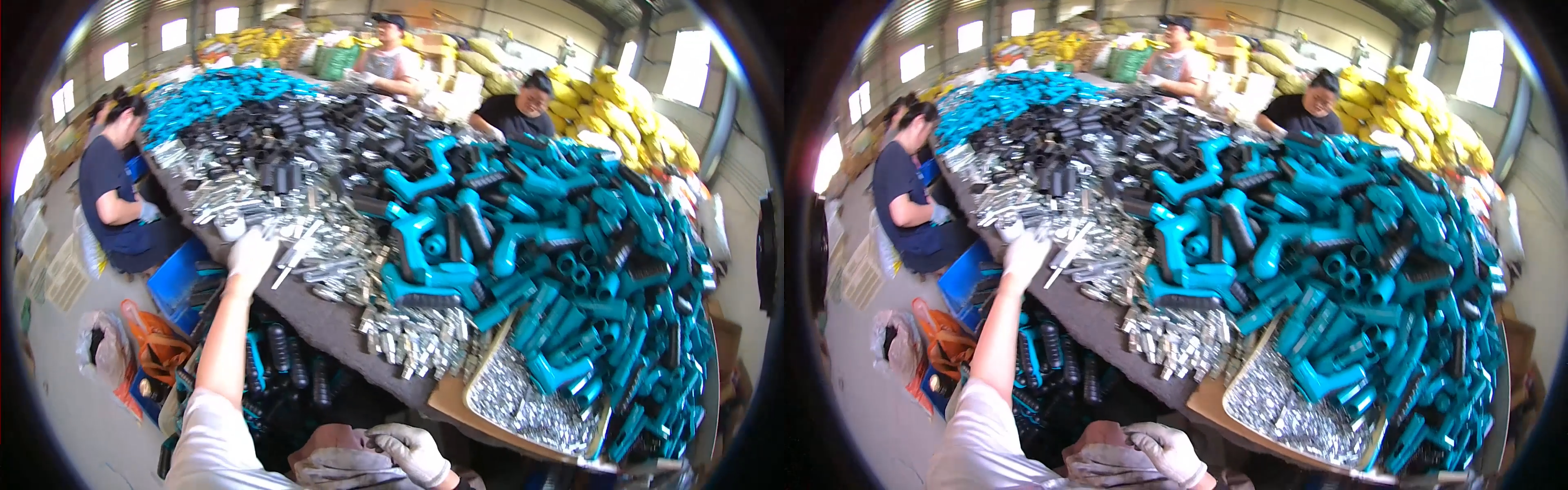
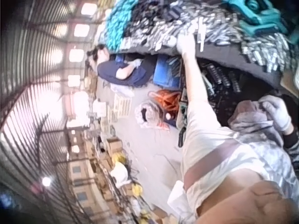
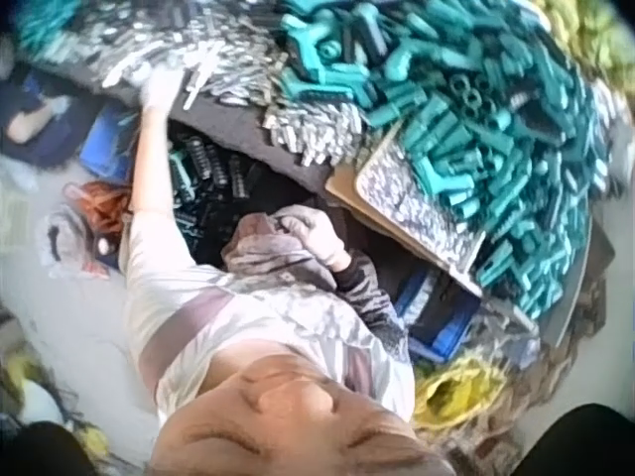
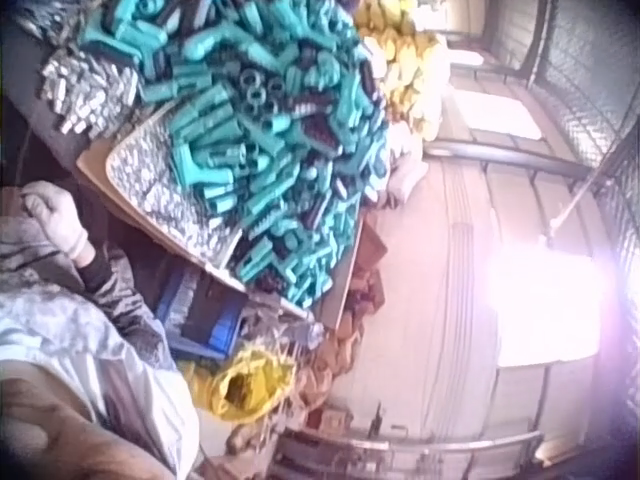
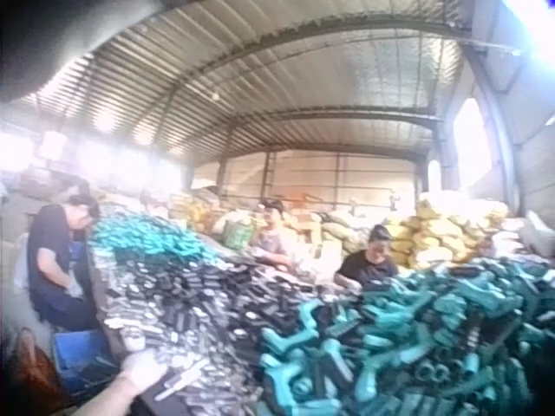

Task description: Assembling plastic handles by inserting metal components and inserts into molded plastic grips at a factory workbench.

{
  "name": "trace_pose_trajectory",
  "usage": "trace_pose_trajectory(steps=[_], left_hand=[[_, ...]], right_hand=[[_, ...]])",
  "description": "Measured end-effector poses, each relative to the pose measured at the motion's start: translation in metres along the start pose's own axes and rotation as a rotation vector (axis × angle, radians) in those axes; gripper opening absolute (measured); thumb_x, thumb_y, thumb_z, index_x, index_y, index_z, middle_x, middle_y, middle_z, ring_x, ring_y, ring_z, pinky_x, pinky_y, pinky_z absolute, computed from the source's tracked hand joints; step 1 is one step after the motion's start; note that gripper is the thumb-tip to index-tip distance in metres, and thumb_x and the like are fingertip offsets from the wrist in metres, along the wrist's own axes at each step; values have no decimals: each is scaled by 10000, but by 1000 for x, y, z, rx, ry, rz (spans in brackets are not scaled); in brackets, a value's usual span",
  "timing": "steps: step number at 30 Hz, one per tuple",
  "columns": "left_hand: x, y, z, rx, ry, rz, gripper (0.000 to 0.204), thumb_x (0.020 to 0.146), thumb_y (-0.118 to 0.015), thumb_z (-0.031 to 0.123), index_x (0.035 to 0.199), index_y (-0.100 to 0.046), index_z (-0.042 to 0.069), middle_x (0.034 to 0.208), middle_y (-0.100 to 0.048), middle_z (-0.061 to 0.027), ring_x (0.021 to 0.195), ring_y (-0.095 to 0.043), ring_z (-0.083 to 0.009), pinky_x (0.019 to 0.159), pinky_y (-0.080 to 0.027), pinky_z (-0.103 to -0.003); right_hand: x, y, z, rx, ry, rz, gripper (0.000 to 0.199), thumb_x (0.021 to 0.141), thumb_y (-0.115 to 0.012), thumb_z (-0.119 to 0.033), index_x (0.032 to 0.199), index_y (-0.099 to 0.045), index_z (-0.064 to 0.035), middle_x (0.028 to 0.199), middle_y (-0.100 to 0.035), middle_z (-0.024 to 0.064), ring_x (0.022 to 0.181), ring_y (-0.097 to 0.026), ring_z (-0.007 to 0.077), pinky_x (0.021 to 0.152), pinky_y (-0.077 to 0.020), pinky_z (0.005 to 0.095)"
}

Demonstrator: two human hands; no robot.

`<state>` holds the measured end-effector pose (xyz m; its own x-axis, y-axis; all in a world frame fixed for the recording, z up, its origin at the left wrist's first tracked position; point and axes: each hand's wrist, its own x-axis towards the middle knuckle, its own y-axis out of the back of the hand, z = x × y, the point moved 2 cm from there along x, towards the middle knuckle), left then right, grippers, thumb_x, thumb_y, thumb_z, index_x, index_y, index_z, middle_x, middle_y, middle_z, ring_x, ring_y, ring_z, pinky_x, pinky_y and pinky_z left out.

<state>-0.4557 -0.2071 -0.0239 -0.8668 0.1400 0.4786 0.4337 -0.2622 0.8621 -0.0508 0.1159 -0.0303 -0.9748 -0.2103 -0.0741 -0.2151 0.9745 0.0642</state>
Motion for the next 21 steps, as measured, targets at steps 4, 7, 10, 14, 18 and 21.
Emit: trace_pose_trajectory(steps=[4, 7, 10, 14, 18, 21], left_hand=[[-124, 117, 209, -871, 28, -144, 194, 921, -707, 202, 997, -680, 26, 958, -722, -205, 881, -729, -313, 737, -549, -415], [-227, 146, 267, -953, -408, -530, 400, 864, -743, 182, 1245, -665, 89, 1136, -717, -146, 970, -722, -325, 825, -586, -375], [-279, 142, 290, -921, -318, -617, 522, 874, -744, 209, 1354, -574, 95, 1123, -710, -179, 978, -720, -349, 825, -588, -380], [-290, 141, 294, -772, -464, -646, 529, 901, -713, 331, 1369, -563, 135, 1016, -735, -155, 791, -727, -331, 632, -579, -410], [-269, 150, 311, -580, -687, -614, 497, 873, -708, 415, 1267, -595, 133, 887, -726, -148, 742, -720, -336, 621, -577, -424], [-271, 160, 328, -401, -840, -773, 508, 883, -659, 492, 1230, -586, 128, 891, -720, -134, 732, -721, -338, 616, -580, -424]], right_hand=[[-21, 12, 10, 158, -75, 251, 289, 1029, -577, -151, 1257, -664, 5, 1176, -713, 106, 1078, -644, 170, 987, -490, 294], [-27, 1, 33, 344, 48, 327, 425, 1057, -551, -267, 1376, -563, 12, 1293, -658, 123, 1166, -603, 172, 1030, -456, 294], [-46, 2, 40, 599, -35, 305, 397, 1059, -544, -254, 1345, -573, 20, 1229, -641, 63, 1109, -576, 131, 974, -465, 288], [-81, 18, 31, 528, -85, 488, 266, 1050, -548, -242, 1195, -615, -29, 982, -594, -12, 874, -532, 71, 790, -460, 214], [-118, 47, 7, -165, 12, 467, 302, 997, -603, -249, 1156, -640, 5, 910, -656, 82, 854, -634, 157, 761, -515, 304], [-130, 52, -10, -452, 119, 453, 313, 933, -656, -257, 1130, -658, -14, 923, -669, 158, 860, -659, 330, 781, -526, 408]])
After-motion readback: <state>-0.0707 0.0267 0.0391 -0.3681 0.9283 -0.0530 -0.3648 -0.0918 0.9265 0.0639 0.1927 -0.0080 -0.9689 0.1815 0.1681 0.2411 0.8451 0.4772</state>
